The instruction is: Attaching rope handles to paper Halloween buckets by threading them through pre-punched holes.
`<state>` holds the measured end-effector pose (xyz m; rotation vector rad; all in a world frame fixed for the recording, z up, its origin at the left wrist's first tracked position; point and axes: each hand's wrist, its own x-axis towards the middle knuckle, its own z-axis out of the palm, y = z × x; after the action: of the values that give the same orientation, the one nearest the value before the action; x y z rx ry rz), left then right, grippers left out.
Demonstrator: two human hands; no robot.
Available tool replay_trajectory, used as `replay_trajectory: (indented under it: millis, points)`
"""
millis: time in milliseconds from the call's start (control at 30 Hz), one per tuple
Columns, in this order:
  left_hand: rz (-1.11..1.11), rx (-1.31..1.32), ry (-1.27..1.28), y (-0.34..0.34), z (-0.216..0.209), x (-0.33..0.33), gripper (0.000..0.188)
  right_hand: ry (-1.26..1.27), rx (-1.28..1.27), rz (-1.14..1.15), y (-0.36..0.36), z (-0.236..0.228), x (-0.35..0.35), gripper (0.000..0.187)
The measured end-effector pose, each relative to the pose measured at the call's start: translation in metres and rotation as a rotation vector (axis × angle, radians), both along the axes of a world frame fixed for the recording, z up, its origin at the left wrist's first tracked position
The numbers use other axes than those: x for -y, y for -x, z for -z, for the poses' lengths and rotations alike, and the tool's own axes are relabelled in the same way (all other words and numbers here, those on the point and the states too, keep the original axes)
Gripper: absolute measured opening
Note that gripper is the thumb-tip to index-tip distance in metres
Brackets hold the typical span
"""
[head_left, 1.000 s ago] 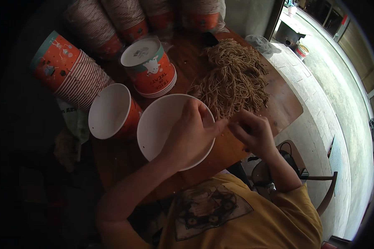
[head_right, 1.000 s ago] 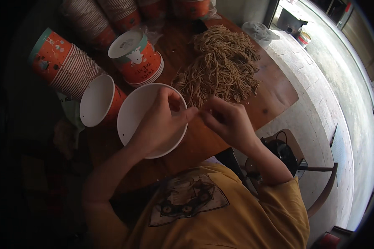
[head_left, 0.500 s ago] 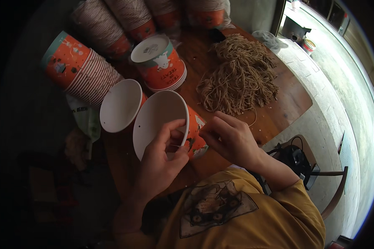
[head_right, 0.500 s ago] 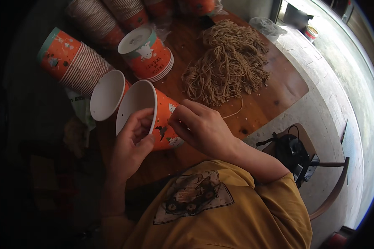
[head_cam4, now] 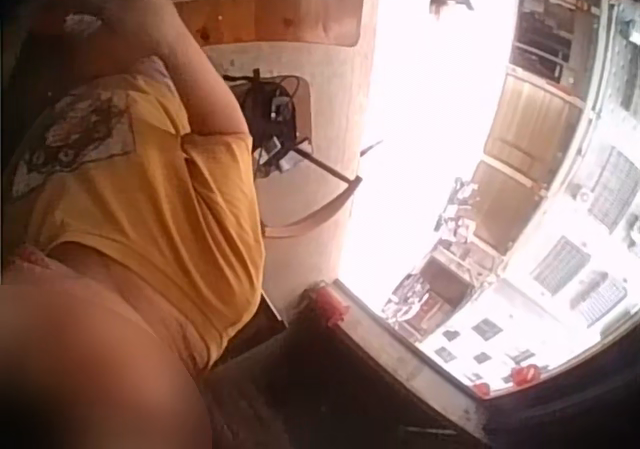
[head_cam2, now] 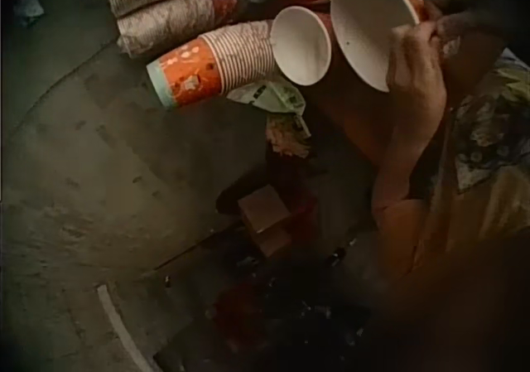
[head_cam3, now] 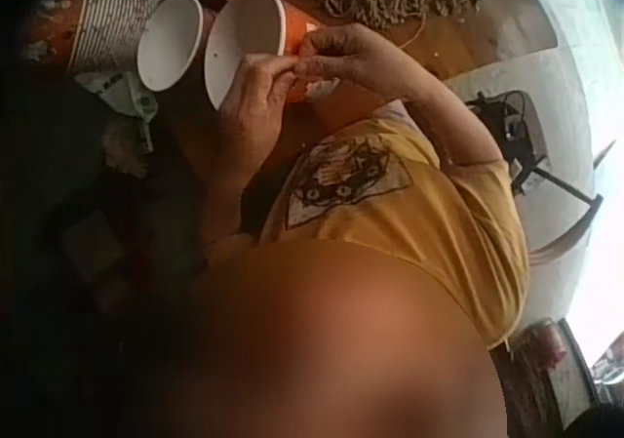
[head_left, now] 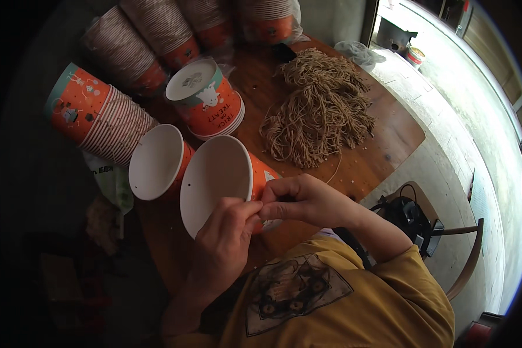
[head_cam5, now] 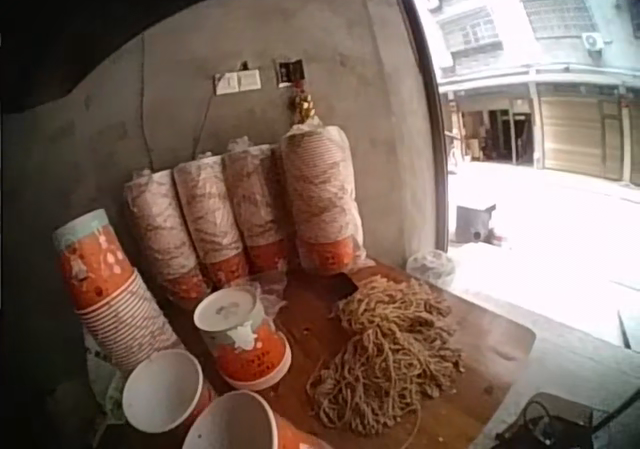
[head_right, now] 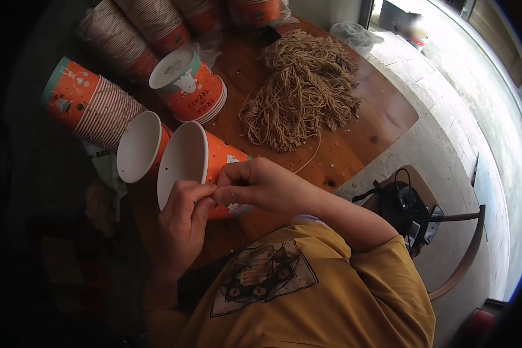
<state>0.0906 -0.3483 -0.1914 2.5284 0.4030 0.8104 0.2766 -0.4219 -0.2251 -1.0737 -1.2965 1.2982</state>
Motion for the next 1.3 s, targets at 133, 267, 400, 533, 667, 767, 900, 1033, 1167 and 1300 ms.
replay_trajectory:
  millis: [133,267,400,533,667,767,900,1033,1167,1300]
  points:
    - [-0.003,-0.013,-0.026,0.000,0.000,0.003,0.020,0.004,-0.111,-0.016,0.001,0.003,0.001,0.020]
    - [-0.053,-0.061,-0.117,0.001,0.001,0.004,0.017,-0.005,-0.111,-0.061,0.003,0.002,0.000,0.018]
    - [-0.095,-0.055,-0.153,-0.001,0.001,0.005,0.017,-0.026,-0.085,0.109,0.011,0.002,0.004,0.013]
    - [-0.073,-0.059,-0.161,0.001,0.003,0.003,0.022,-0.154,-0.061,0.249,0.022,0.007,0.009,0.008]
    - [-0.131,0.106,0.266,0.006,0.010,0.008,0.029,-0.379,0.242,0.503,0.029,0.013,0.003,0.010]
    - [-0.109,0.139,0.585,0.005,0.003,0.006,0.033,-0.460,0.318,0.572,0.034,0.015,-0.001,0.010]
    - [-0.090,0.072,0.670,0.008,0.002,0.002,0.036,-0.522,0.427,0.637,0.037,0.015,-0.006,0.012]
    - [-0.108,0.047,0.635,0.010,0.001,0.003,0.034,-0.544,0.449,0.654,0.040,0.016,-0.009,0.013]
    - [-0.084,0.044,0.631,0.008,0.002,0.003,0.033,-0.577,0.542,0.619,0.035,0.012,-0.006,0.013]
    - [-0.021,0.033,0.649,0.005,-0.002,0.001,0.027,-0.539,0.642,0.637,0.030,0.003,0.003,0.013]
